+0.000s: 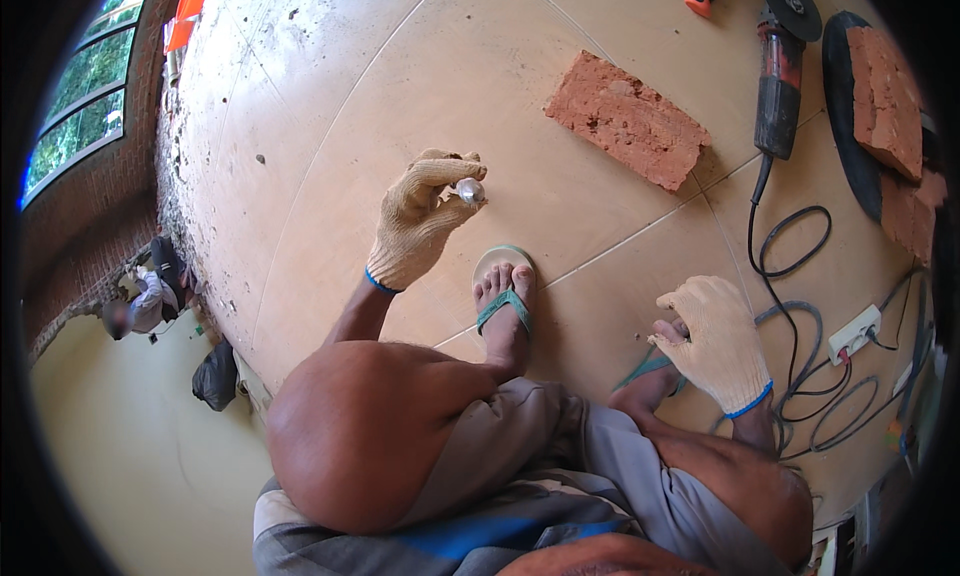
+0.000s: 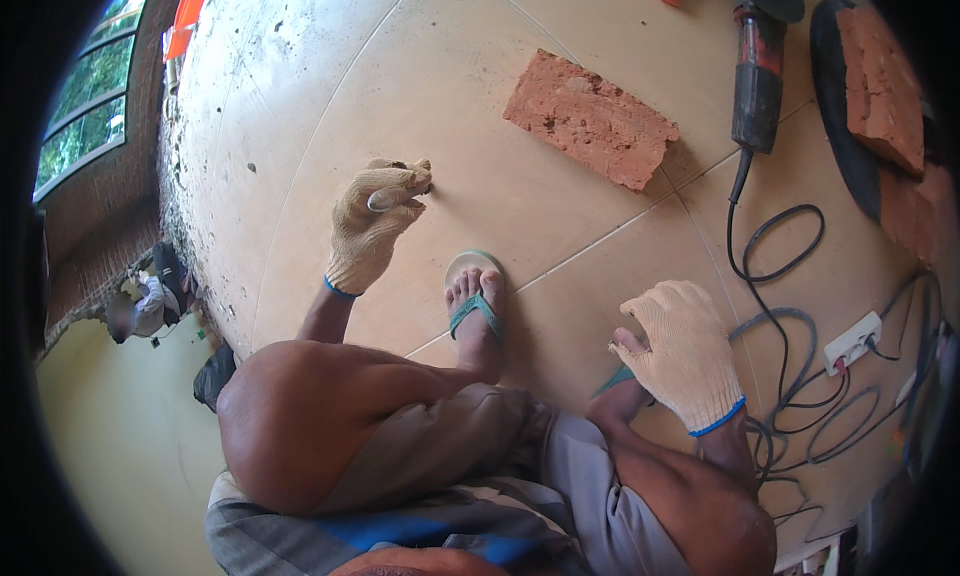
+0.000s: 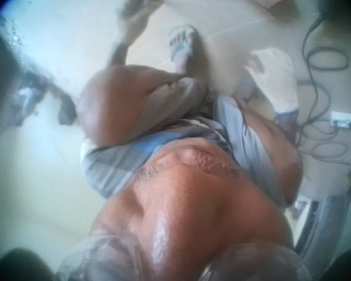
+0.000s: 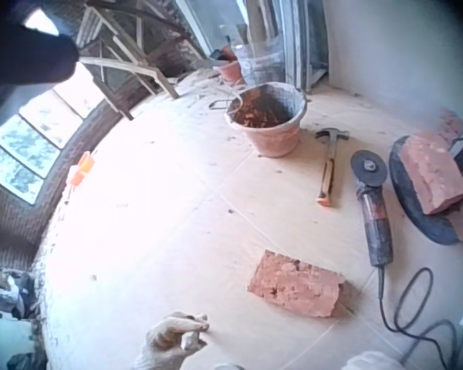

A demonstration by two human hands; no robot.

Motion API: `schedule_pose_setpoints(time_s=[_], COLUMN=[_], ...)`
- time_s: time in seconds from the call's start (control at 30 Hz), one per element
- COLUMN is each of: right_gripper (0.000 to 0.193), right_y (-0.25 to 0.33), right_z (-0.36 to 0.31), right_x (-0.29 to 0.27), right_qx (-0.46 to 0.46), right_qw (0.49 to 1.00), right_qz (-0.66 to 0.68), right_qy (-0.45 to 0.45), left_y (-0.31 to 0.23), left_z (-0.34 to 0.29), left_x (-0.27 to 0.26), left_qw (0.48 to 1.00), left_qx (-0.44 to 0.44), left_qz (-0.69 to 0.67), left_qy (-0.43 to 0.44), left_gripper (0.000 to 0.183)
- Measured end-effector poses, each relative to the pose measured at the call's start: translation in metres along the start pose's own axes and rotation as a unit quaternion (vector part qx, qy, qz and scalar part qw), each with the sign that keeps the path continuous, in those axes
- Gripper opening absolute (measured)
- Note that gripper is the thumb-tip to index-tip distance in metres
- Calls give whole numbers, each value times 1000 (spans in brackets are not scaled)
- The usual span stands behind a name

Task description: The person uses an angle grinder to sharpen the end of a metal rod, creating sparks. They pause to inspect the sharpened tip, then resume grinding to refine the point.

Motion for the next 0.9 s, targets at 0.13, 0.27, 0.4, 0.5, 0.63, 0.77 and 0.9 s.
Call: schedule_pose_setpoints(time_s=[0.13,0.27,0.4,0.5,0.63,0.77,0.9], right_gripper=[34,32,32,34,35,35,36], right_y=[0,1,2,2,1,-1,-3], right_z=[0,0,1,1,1,1,2], right_x=[2,5,7,7,7,11,12], right_qx=[-22,-28,-30,-29,-24,-21,-10], right_qw=[1000,999,999,999,999,999,999], right_qz=[-18,-20,-26,-21,-26,-31,-34], right_qy=[-4,-16,-24,-12,-6,-13,-2], left_y=[1,3,5,0,-11,-23,-31], left_z=[-6,-10,-3,9,8,0,-7], left_x=[-12,-20,-26,-29,-16,-5,-4], left_qw=[998,996,992,991,978,960,963], left_qx=[17,18,-25,-24,-63,-75,-86], left_qz=[51,79,0,-28,-159,-241,-230], left_qy=[12,-41,-123,-130,-117,-121,-112], left_gripper=[27,29,35,40,46,45,45])
Point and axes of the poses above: each hand's wrist, its own z-axis towards the middle knuckle, its own x-axis out of the palm, y = z × x, the point moved 1 cm from there along z, towards the middle knuckle, and after that the axes turned 11 degrees about y, right-handed, at the moved point
